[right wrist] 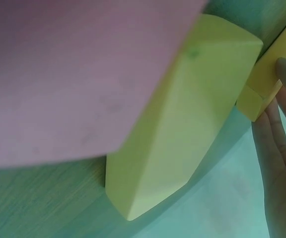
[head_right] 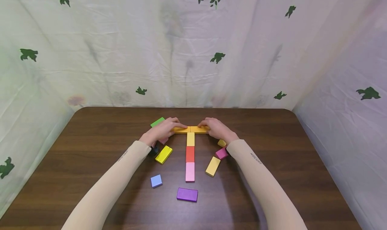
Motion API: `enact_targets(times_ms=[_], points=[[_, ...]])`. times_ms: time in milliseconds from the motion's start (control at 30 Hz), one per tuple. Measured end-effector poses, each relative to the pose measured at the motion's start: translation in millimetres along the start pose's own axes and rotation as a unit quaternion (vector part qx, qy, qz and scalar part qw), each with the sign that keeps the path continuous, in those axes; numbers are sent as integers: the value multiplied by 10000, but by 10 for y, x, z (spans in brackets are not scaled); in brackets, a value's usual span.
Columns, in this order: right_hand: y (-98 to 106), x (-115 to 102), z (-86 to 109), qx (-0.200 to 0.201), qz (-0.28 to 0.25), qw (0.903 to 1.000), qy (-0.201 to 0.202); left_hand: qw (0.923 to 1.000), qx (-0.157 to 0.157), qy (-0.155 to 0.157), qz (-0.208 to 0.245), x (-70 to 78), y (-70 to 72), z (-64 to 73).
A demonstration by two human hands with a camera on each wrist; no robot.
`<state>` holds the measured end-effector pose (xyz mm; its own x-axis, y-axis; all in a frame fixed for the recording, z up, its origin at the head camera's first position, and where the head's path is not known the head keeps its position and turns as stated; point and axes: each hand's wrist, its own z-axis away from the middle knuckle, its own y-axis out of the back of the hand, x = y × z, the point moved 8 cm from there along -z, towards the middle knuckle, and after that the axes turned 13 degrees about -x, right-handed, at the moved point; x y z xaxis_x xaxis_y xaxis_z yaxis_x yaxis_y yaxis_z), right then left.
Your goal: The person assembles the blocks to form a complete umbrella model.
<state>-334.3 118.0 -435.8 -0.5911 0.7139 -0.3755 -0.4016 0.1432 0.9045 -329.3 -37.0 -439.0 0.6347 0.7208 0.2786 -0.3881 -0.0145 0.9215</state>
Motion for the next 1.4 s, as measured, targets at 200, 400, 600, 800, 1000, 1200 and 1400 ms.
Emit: enact_targets(times_ms=[200,400,600,800,1000,1200,1400], points=[[-9,13,-4,-36,-49,10000,-4,9999,62,-144,-13,101,37,26],[-14,29,-12,-35,-84,10000,-38,9995,18,-304,-131,310,46,25],[-11,31,-8,-35,-163,9998,-68,9990,-180,-335,-242,487,-25,6],[-1,32,1,-2,-183,9998,-14,9985,-440,-158,-288,544,-116,-19],[1,21,4,-10,-217,9998,-19,9970,-665,148,-364,519,-218,-25],[1,13,6,-6,-187,9998,-22,9965,-796,240,-127,524,-260,-2],[8,1,28,-20,-226,9997,-53,9959,-865,271,-84,556,-257,23]])
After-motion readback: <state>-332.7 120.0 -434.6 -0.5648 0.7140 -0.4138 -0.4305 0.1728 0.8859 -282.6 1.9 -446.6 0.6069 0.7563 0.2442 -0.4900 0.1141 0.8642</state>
